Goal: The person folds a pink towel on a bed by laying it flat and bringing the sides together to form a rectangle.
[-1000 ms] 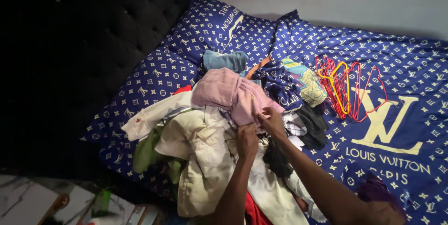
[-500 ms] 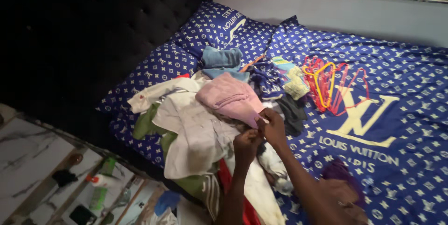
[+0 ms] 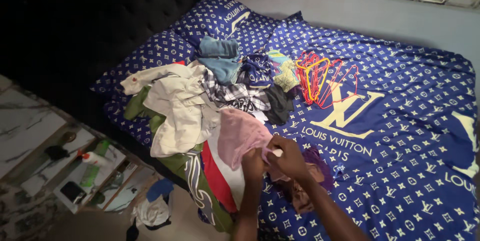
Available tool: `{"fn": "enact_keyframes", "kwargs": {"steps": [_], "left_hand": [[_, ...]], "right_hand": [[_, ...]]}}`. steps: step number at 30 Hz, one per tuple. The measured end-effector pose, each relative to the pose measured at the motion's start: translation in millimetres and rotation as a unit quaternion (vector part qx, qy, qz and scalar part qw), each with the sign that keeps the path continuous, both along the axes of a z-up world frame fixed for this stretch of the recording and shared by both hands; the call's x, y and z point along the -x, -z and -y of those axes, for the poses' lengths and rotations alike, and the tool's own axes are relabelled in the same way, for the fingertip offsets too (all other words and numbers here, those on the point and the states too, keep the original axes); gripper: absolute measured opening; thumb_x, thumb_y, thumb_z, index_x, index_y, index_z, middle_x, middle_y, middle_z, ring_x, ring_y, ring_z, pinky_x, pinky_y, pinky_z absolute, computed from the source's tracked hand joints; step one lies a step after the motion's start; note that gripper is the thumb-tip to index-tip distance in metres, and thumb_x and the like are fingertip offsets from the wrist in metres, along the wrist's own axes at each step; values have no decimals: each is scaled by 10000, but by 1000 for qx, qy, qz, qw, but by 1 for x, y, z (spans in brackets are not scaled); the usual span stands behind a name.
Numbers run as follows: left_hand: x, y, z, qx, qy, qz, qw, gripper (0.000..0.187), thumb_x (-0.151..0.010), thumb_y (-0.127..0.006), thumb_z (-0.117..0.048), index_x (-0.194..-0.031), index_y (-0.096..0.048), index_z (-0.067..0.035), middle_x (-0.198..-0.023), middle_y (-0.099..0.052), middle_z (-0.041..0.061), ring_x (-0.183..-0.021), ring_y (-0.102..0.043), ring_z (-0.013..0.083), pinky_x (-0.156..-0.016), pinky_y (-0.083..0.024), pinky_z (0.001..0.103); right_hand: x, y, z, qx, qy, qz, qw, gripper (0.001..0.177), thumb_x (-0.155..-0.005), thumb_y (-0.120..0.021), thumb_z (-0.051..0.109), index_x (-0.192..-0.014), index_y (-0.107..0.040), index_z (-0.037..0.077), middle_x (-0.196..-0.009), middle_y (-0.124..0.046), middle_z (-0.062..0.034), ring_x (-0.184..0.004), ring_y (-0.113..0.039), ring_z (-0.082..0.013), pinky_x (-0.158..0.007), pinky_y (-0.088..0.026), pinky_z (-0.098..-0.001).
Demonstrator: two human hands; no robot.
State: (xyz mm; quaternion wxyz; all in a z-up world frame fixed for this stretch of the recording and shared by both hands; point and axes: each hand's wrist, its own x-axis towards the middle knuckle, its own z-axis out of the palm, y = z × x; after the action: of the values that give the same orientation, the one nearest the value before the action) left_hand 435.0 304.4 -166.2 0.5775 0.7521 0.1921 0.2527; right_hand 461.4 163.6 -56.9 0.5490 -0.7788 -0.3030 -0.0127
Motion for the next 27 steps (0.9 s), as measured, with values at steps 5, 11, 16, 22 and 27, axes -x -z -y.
{"fn": "enact_keyframes", "kwargs": {"steps": [5, 11, 16, 22, 27], "left_hand": [[25, -5, 47, -60, 0, -56, 997, 341, -924, -521, -228, -826, -713, 36, -818, -708, 227, -736, -675, 352, -705, -497, 479], [54, -28, 115, -36, -15, -133, 990, 368, -924, -550, -305, -885, -680, 38, -883, -674, 261, -813, -655, 437, -752, -484, 528], [85, -12, 181, -48, -49, -188, 980, 342, -921, -567, -328, -851, -686, -15, -908, -683, 249, -849, -653, 449, -771, -491, 523], [138, -18, 251, -53, -87, -115, 988, 352, -917, -578, -301, -801, -671, 19, -872, -693, 242, -792, -647, 417, -756, -487, 493], [174, -31, 303, 4, -81, -138, 987, 344, -936, -580, -289, -797, -664, 15, -807, -671, 237, -701, -645, 392, -657, -469, 487]], "right_hand": [[24, 6, 36, -7, 26, -61, 998, 179, -717, -780, 137, -786, -671, 13, -700, -700, -112, -658, -662, -198, -647, -526, -330], [52, 7, 94, 44, 94, -57, 993, 172, -703, -773, 135, -787, -672, 23, -711, -703, -88, -644, -656, -157, -633, -511, -310], [82, 44, 153, 28, 77, 11, 997, 194, -691, -779, 119, -783, -651, 6, -700, -658, -100, -633, -623, -149, -615, -494, -303], [131, 47, 218, -5, 78, -19, 997, 176, -717, -759, 110, -765, -635, -5, -658, -620, -96, -618, -570, -183, -603, -477, -325], [166, 34, 268, 30, 92, -47, 994, 156, -711, -759, 141, -773, -685, 19, -704, -696, -81, -635, -669, -179, -640, -528, -323]]}}
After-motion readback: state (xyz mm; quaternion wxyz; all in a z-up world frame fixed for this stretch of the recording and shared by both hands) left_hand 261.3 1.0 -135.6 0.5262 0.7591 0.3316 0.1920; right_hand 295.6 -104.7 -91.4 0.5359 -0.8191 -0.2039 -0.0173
